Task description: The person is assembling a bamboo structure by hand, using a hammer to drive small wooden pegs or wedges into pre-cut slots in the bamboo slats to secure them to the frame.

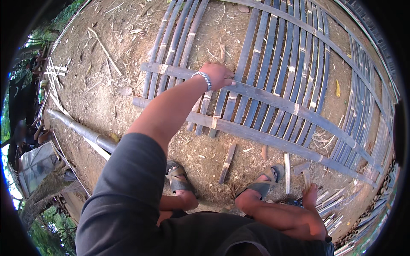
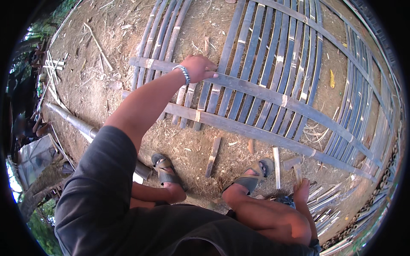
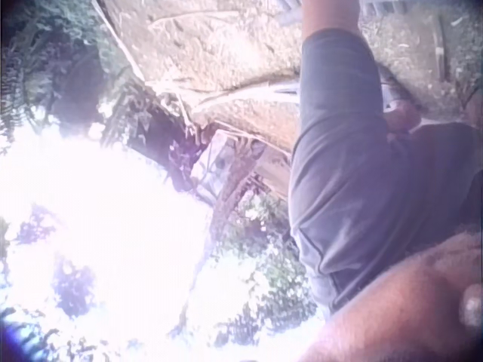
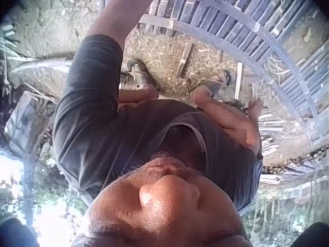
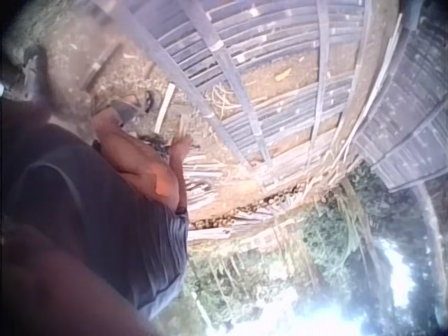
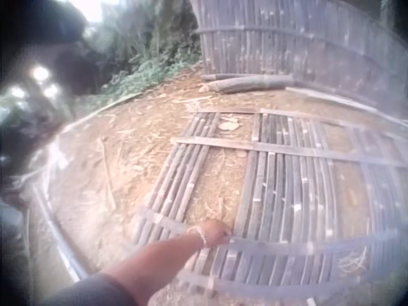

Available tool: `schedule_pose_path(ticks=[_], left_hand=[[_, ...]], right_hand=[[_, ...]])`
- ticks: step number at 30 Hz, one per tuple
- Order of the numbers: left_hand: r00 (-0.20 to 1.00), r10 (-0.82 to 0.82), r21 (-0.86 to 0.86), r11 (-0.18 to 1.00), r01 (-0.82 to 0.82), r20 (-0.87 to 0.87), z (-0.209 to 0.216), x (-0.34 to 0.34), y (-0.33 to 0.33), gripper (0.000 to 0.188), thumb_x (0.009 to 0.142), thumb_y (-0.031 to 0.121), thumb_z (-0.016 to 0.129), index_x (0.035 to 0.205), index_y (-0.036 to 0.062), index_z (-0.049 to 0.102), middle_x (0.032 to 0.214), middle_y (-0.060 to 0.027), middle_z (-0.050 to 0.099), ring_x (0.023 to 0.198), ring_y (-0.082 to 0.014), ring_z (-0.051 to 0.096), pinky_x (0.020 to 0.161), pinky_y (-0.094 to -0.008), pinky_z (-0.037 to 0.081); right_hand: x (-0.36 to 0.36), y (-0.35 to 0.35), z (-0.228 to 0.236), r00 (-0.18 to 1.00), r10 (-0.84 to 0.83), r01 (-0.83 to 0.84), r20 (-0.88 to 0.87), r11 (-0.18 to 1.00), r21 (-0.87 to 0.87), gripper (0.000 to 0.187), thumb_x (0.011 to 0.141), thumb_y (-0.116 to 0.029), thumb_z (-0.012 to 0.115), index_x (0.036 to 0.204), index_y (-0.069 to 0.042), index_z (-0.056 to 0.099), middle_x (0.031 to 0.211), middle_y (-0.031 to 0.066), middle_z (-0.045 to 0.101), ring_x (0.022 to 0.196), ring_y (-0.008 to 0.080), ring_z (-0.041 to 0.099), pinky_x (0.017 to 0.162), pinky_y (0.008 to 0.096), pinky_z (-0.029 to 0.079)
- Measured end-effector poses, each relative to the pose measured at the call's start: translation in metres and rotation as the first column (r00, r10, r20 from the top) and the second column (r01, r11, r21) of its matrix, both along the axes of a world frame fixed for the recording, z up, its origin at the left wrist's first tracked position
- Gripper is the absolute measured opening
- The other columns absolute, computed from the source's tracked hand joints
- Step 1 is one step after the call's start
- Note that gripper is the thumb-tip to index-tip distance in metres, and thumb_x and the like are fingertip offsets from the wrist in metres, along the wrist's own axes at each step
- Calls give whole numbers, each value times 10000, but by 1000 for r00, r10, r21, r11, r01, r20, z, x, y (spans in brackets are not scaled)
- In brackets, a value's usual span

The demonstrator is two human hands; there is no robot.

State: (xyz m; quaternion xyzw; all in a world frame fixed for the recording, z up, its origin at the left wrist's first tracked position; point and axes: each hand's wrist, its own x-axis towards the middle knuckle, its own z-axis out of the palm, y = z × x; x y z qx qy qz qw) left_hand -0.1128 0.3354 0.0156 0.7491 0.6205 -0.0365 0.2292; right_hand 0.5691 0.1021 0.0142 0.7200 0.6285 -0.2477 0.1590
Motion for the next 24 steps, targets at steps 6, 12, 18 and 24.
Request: schedule_pose_path(ticks=[6,12,18,24], left_hand=[[753,571,382,648,-658,328,-26,-20,-111,423,989,321,648,1345,95,620,1378,-166,615,1345,-362,517,1137,-530,362],[541,803,505,370,-780,248,-70,-14,-184,478,995,268,615,1413,58,517,1466,-197,511,1406,-401,428,1175,-539,300],[375,913,559,230,-797,160,-75,-33,-159,493,1018,307,586,1425,42,495,1476,-202,505,1425,-393,418,1188,-539,287],[380,918,544,260,-798,117,-79,-48,-153,513,1045,352,549,1449,44,474,1522,-188,473,1456,-374,392,1208,-526,261]], right_hand=[[13,-14,-7,996,79,-79,-33,997,-5,655,805,-111,816,1351,-45,462,1294,253,512,1224,481,505,1053,557,425],[-59,35,19,921,363,-336,-138,923,189,718,807,-156,820,1421,-66,460,1338,245,506,1257,462,490,1080,566,392],[-203,124,33,611,730,-644,-306,683,345,674,829,-252,822,1395,-82,499,1298,204,525,1196,425,513,1041,551,403],[-382,150,-6,440,818,-607,-370,575,548,635,864,-263,788,1419,-172,493,1424,135,469,1342,385,464,1144,617,299]])
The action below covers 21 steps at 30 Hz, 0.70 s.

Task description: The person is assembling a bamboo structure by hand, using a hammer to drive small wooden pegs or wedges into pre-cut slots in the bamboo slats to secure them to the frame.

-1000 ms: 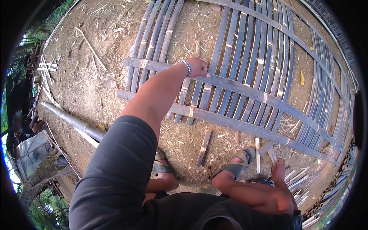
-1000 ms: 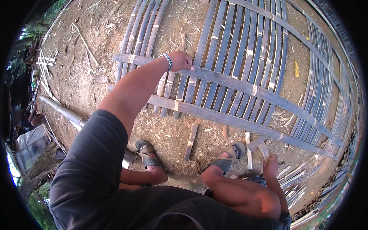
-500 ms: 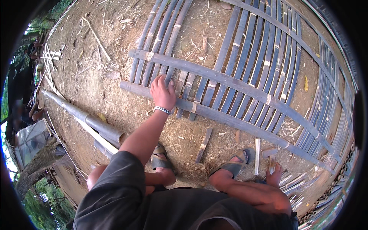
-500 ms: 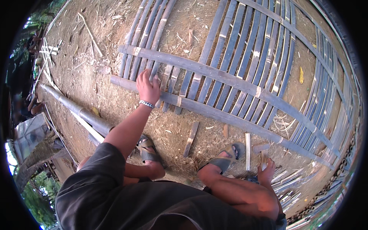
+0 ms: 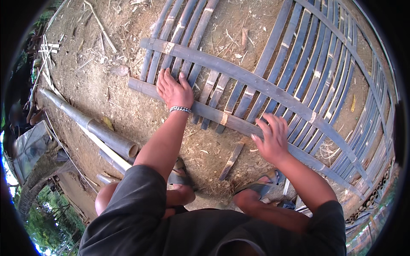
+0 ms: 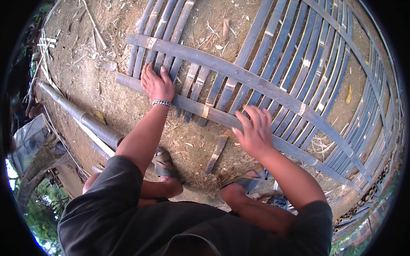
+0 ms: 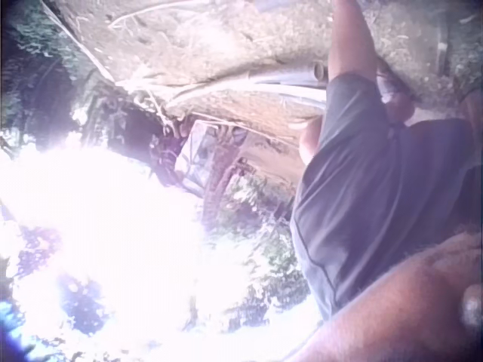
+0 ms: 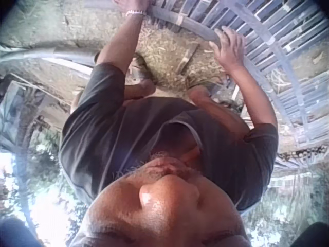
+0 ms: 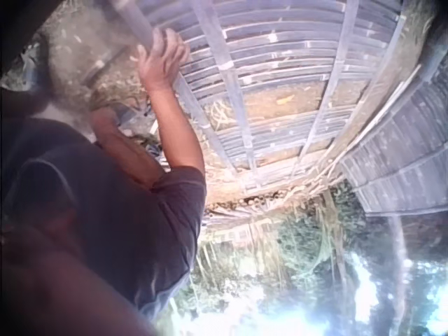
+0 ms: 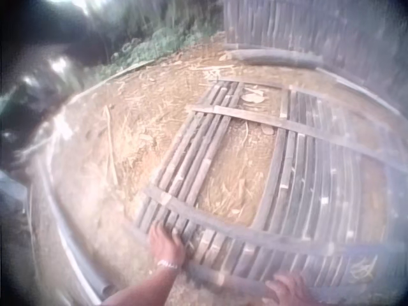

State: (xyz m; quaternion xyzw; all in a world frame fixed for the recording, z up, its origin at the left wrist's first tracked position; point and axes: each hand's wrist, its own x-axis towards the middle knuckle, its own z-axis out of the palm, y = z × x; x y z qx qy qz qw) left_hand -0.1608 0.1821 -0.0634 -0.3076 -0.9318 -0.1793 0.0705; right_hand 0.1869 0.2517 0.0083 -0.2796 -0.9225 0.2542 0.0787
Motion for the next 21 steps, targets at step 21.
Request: schedule_pose_path(ticks=[21], left_hand=[[984,-81,-116,988,100,156,13,1,7,509,1014,344,552,1422,48,486,1512,-138,492,1483,-381,323,1218,-578,177]], right_hand=[[-84,-15,-51,925,-352,329,146,931,161,423,922,-286,686,1337,-296,609,1507,58,436,1459,293,364,1202,625,226]])
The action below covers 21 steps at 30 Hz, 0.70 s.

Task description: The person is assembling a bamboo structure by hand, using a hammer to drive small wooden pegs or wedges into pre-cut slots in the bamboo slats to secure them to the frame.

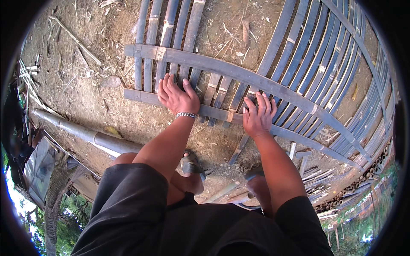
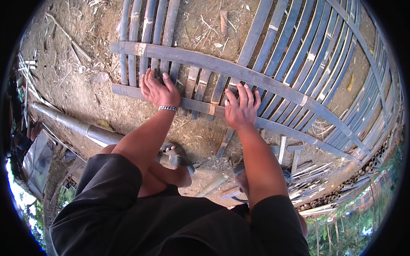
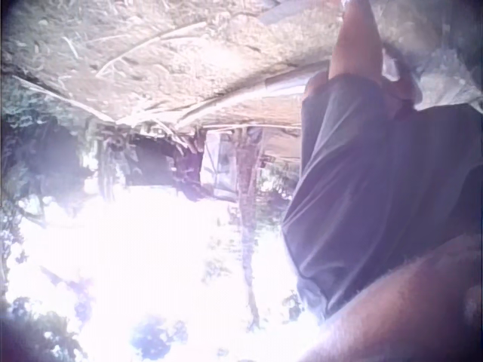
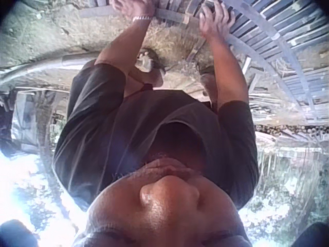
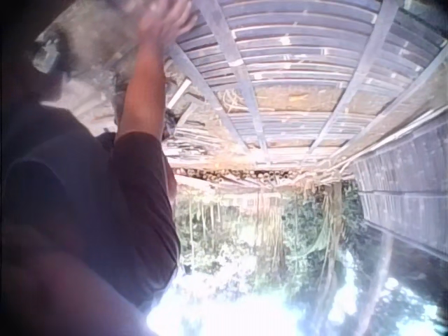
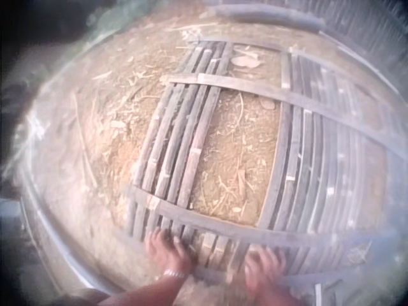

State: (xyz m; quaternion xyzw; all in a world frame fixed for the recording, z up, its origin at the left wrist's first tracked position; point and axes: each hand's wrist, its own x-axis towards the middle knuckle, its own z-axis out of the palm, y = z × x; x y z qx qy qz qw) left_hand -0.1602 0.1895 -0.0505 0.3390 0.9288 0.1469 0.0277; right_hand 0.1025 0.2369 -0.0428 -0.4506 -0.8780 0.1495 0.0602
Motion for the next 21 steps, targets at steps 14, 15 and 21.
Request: schedule_pose_path(ticks=[14,15,21], left_hand=[[997,39,124,992,-31,-64,-1,1,-4,419,1023,319,550,1351,59,558,1467,-145,539,1428,-364,421,1204,-528,237],[997,53,154,987,-43,-59,0,1,-6,415,1022,314,552,1349,58,560,1464,-149,541,1417,-366,434,1201,-527,245],[980,198,385,906,-173,-27,-2,-4,-16,474,990,285,620,1374,22,527,1504,-190,479,1429,-373,415,1231,-549,220]], right_hand=[[-1,-3,1,999,44,-43,-14,998,46,501,904,-407,708,1362,-241,592,1517,129,447,1450,349,363,1198,634,221],[-1,-3,2,998,49,-48,-25,998,43,508,902,-414,710,1362,-234,592,1518,129,446,1450,351,365,1197,636,220],[6,-4,6,982,156,-153,-108,988,30,599,877,-513,732,1370,-204,592,1531,132,434,1450,355,374,1214,637,197]])
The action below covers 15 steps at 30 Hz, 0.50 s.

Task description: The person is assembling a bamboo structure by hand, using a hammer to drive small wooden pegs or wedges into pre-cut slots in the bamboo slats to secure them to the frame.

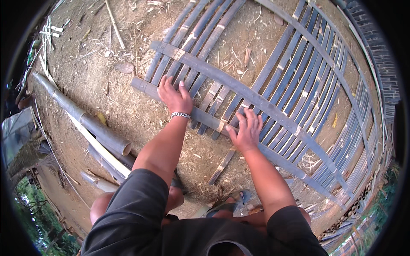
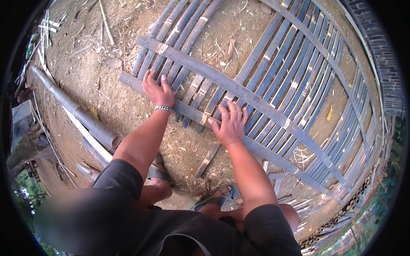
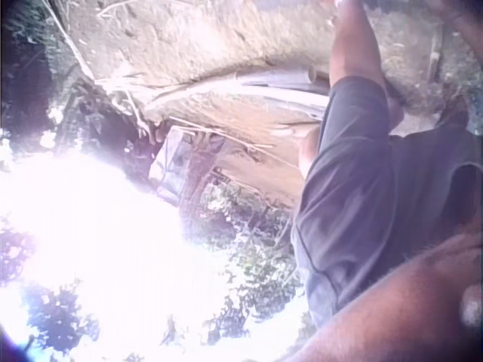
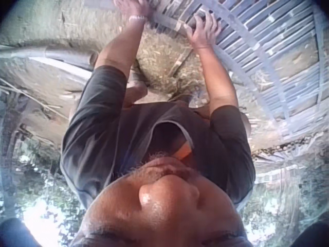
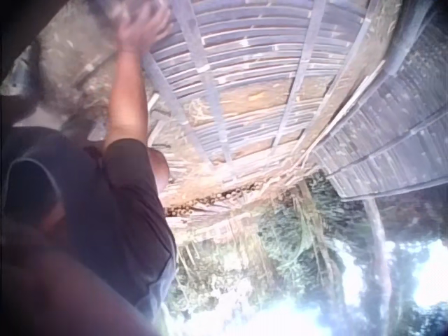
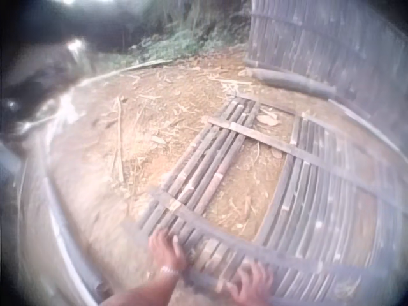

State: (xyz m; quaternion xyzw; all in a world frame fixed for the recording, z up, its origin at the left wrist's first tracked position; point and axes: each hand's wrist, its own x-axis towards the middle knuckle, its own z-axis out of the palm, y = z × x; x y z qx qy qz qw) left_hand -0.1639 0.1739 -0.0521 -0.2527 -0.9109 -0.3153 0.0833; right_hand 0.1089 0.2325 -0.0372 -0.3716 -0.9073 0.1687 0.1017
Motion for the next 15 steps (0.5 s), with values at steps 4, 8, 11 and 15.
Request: schedule_pose_path(ticks=[4,8,11,15], left_hand=[[909,416,-4,909,-416,16,-37,-2,-7,681,880,322,797,1389,-27,509,1448,-266,490,1394,-414,421,1188,-534,317],[696,579,-164,805,-570,424,-11,-5,-26,843,826,359,855,1448,-57,467,1441,-284,500,1388,-439,431,1182,-512,369],[606,604,-189,772,-607,518,-17,-19,-18,855,822,346,856,1471,-53,468,1458,-303,508,1357,-439,495,1148,-503,423],[456,532,-143,747,-649,713,-14,-30,-16,833,816,361,859,1448,-58,514,1466,-305,519,1310,-443,554,1114,-502,465]], right_hand=[[55,-4,10,979,185,-181,91,982,-53,677,848,-608,741,1366,-194,602,1520,131,439,1453,344,380,1233,625,179],[104,-14,24,979,173,-168,113,985,-49,601,874,-501,757,1370,-193,617,1400,97,512,1345,317,463,1183,569,282],[137,-15,24,977,134,-117,168,987,-108,574,868,-440,776,1362,-194,618,1300,75,551,1253,292,502,1101,521,354],[142,-11,21,982,91,-89,168,996,-19,571,840,-411,799,1335,-181,633,1220,65,565,1182,283,529,1025,493,394]])
